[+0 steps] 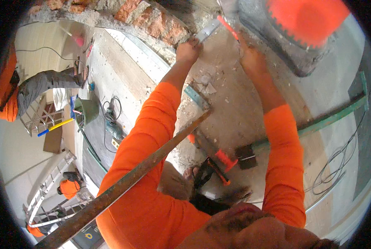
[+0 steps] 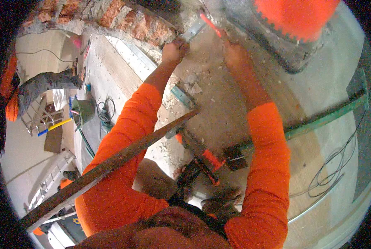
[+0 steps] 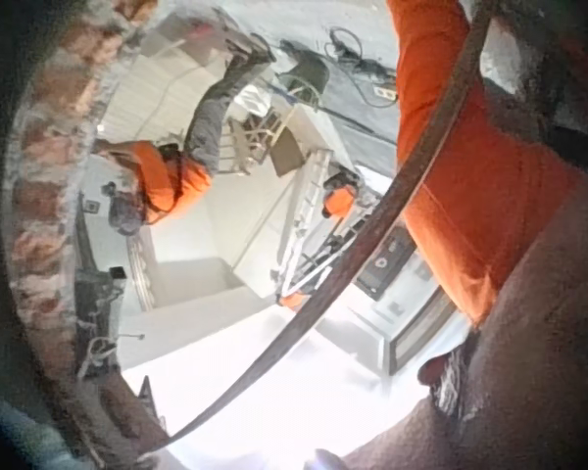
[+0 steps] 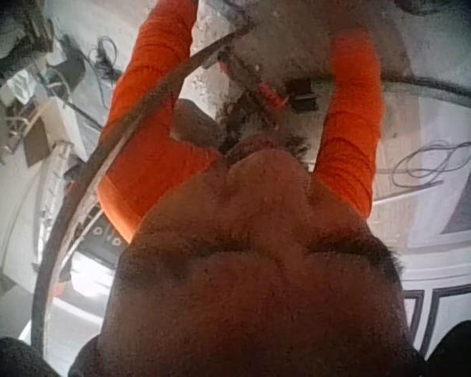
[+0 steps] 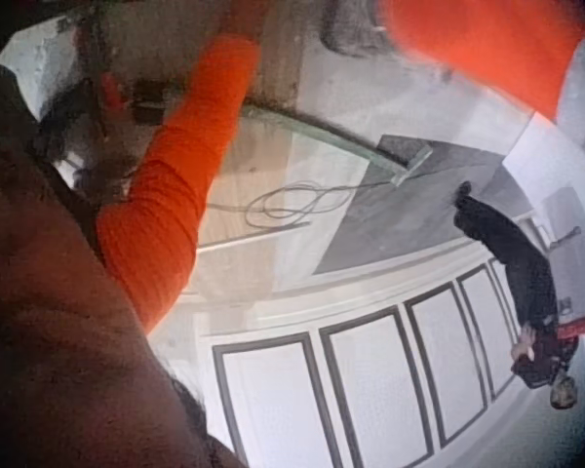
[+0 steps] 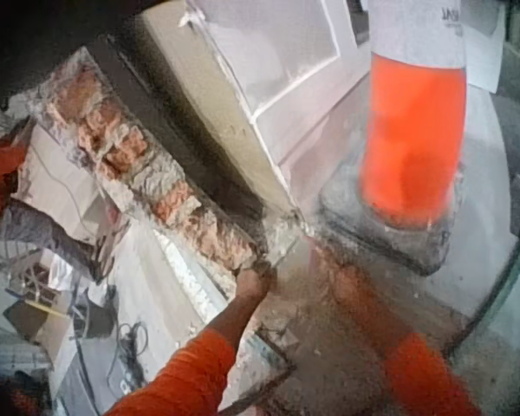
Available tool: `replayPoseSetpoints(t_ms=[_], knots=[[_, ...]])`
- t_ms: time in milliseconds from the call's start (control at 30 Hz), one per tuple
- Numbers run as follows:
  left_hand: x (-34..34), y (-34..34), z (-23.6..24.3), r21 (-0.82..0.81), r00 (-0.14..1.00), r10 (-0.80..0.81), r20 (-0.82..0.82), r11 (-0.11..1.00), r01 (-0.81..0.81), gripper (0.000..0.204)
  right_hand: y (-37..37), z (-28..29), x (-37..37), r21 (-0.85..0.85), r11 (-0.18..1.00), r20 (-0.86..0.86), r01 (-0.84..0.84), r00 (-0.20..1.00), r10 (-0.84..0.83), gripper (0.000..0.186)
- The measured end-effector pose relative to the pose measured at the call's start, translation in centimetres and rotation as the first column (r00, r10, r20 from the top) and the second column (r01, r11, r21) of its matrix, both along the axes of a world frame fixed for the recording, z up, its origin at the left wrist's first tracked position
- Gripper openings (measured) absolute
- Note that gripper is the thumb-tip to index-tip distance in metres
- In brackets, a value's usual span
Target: The person retrieves nails from a bucket and uses a hammer to drive them into a wall base. They then measure and mark a long metal strip with a tape measure and marker, preparing it for installation.
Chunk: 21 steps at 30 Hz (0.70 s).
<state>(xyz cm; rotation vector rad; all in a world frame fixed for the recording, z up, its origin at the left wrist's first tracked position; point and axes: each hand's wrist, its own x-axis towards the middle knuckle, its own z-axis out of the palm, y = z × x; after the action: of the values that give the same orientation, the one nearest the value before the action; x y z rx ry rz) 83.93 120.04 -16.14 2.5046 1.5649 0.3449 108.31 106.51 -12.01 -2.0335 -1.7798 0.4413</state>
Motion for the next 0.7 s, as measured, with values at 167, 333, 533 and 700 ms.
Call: replayPoseSetpoints(t_ms=[167, 333, 533, 700], knots=[[-1.8, -0.4, -1.7, 0.019, 0.994, 0.011, 0.105, 1.0, -0.014, 0.03, -0.8, 4.2, -2.0, 0.385, 0.923, -0.266, -0.01, 0.956, 0.122, 0.068], [0.4, -1.1, 1.0, -0.055, 0.998, 0.047, 0.033, 0.997, -0.045, 0.027, -1.9, -1.2, -0.7, 0.083, 0.975, -0.018, -0.204, 0.978, 0.206, 0.069], [-1.7, -0.3, -1.7, 0.065, 0.997, -0.04, 0.059, 0.997, 0.036, 0.027, -1.6, 2.1, -2.8, 0.172, 0.982, -0.173, -0.077, 0.979, 0.107, 0.071], [-0.7, -0.2, -1.0, 0.029, 0.999, -0.038, -0.002, 0.999, 0.038, 0.029, -0.8, -0.3, -1.4, 0.044, 0.986, -0.09, -0.159, 0.983, 0.162, 0.068]])
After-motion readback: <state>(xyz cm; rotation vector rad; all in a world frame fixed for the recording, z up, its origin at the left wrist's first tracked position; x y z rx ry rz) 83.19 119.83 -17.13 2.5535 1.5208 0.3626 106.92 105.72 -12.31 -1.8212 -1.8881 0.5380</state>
